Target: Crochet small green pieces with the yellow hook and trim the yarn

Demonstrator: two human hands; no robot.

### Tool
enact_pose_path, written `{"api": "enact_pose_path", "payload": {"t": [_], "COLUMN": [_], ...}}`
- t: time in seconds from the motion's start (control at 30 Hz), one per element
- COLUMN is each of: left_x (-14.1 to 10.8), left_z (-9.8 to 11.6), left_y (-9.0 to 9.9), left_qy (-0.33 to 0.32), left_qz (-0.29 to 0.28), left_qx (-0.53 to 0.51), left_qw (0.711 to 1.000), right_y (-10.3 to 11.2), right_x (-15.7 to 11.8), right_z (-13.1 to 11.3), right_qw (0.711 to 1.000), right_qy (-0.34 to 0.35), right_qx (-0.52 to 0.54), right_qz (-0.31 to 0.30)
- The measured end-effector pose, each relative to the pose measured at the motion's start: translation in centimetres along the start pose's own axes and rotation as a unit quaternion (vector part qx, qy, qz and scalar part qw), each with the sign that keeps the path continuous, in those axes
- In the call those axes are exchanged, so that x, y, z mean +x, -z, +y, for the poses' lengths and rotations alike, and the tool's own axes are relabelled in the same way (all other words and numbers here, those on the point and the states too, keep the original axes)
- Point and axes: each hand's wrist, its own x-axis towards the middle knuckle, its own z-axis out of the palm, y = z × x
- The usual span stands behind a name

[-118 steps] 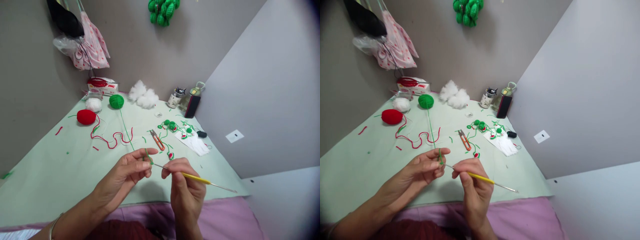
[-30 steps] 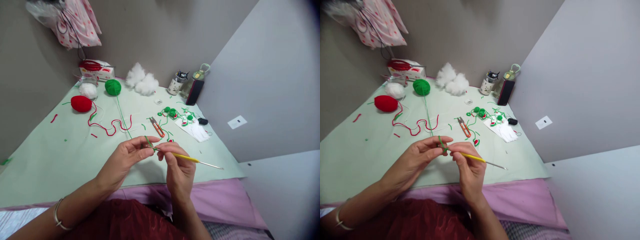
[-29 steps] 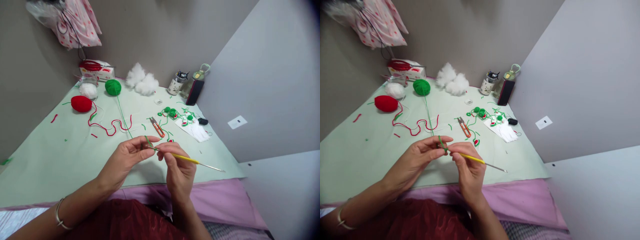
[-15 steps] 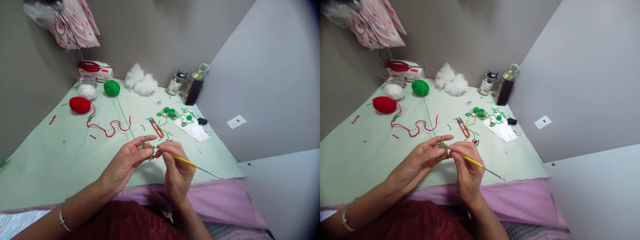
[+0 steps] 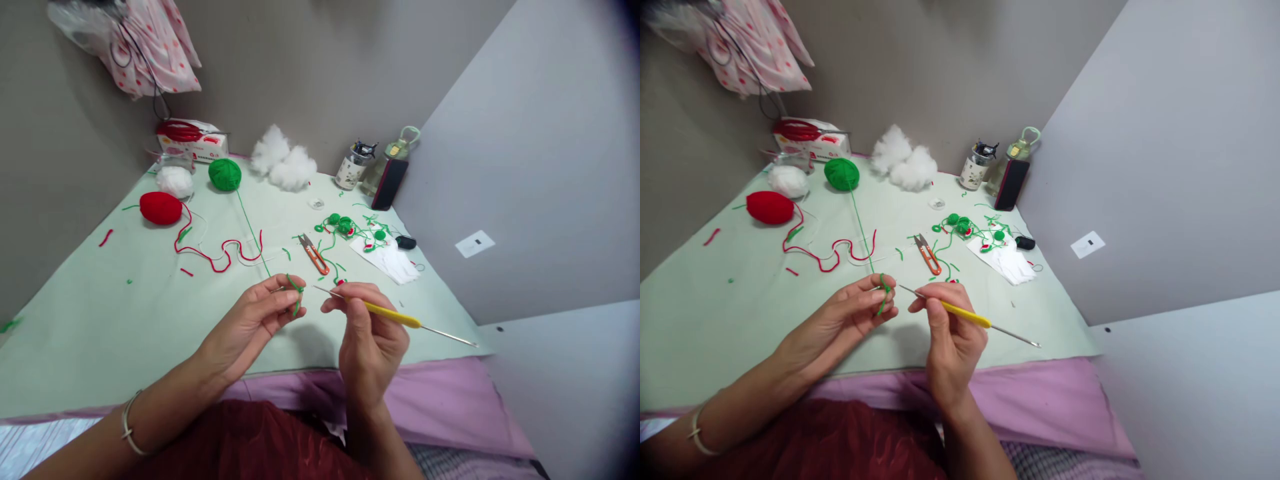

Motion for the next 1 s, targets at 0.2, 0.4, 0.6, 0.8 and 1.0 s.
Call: {"api": "enact_pose_path", "payload": {"t": [0.2, 0.4, 0.6, 0.8, 1.0], "left_x": [-0.07, -0.04, -0.08, -0.05, -0.21], "left_z": [0.12, -0.04, -0.08, -0.19, -0.11], "left_y": [-0.29, -0.36, -0.06, -0.17, -0.39], "left_qy": [0.001, 0.001, -0.003, -0.003, -0.018], "left_qz": [-0.004, -0.006, -0.011, -0.019, -0.049], "left_qx": [-0.006, -0.002, 0.009, 0.030, 0.049], "left_qw": [1.000, 1.000, 1.000, 0.999, 0.997], "right_y": [-0.10, -0.04, 0.08, 0.09, 0.03], "right_x": [0.01, 0.09, 0.12, 0.00, -0.21], "right_z": [-0.57, -0.74, -0.65, -0.68, -0.46], "right_qw": [0.998, 0.996, 0.996, 0.996, 0.997], "right_qy": [0.040, 0.046, 0.050, 0.044, 0.037], "right_qx": [-0.014, -0.049, -0.049, -0.041, -0.017], "right_qz": [-0.038, -0.052, -0.052, -0.059, -0.061]}}
